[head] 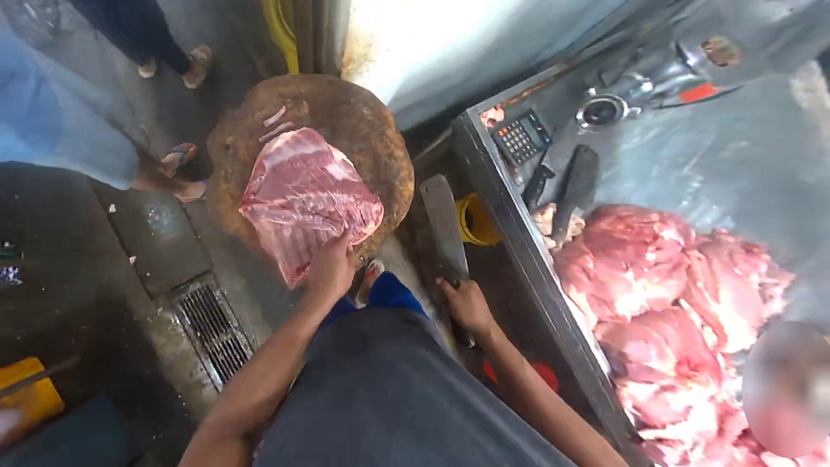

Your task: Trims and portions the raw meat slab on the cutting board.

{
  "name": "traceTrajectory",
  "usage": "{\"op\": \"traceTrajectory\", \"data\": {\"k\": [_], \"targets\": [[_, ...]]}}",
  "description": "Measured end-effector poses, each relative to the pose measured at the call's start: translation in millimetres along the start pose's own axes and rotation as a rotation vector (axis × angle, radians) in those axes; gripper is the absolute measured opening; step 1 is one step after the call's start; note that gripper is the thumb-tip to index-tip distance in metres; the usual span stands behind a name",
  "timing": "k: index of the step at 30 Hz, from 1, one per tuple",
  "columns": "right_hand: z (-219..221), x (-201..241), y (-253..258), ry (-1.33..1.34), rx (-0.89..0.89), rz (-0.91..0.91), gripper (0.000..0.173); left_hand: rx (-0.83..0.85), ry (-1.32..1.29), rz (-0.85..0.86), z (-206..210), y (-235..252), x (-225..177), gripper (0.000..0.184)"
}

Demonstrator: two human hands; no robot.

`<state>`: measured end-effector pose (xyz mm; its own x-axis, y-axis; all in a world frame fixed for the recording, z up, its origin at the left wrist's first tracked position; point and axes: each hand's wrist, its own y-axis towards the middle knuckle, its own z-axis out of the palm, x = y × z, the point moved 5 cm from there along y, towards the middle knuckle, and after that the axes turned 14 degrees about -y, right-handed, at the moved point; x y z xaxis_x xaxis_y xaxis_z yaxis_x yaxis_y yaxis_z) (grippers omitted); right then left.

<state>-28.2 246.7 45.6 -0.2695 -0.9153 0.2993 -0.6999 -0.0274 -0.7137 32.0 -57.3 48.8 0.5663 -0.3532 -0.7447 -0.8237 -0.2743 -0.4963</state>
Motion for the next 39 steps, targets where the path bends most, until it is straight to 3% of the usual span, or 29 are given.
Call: {"op": "traceTrajectory", "data": {"k": [2,4,7,12,15,17,20,23,26,30,35,39], "targets": [[9,-18,-15,0.037,-0.031,0.023,0.039,0.078,0.334,-0.027,12,13,-7,0.067],[18,-39,-27,0.069,-0.042,0.055,0.041,0.107,0.501,-0.064,26,16,-8,0.077],[31,-73,-39,0.145,-0.063,0.072,0.039,0.119,0.581,-0.043,37,11,-9,0.073],[49,-118,-55,0.237,-0.061,0.085,0.038,0.108,0.599,0.029,23,8,-21,0.045],[56,-137,-65,0.271,-0.091,0.063,0.037,0.125,0.628,0.029,26,15,-19,0.066],[60,-148,-69,0.309,-0.086,0.072,0.036,0.134,0.654,0.026,32,17,-13,0.071],[64,-163,-76,0.341,-0.065,0.085,0.037,0.108,0.688,0.007,38,10,-17,0.063],[68,-180,-75,0.323,-0.059,0.074,0.035,0.076,0.663,-0.03,34,0,-23,0.035],[68,-195,-80,0.288,-0.058,0.081,0.036,0.066,0.627,-0.088,30,-8,-20,0.034],[69,-207,-85,0.295,-0.057,0.096,0.038,-0.125,0.709,0.15,18,13,-28,0.051],[63,-202,-86,0.277,-0.064,0.107,0.038,-0.066,0.861,0.355,16,36,-15,0.042],[49,-179,-95,0.054,-0.132,0.093,0.034,-0.039,0.853,0.357,16,28,-4,0.046]]}}
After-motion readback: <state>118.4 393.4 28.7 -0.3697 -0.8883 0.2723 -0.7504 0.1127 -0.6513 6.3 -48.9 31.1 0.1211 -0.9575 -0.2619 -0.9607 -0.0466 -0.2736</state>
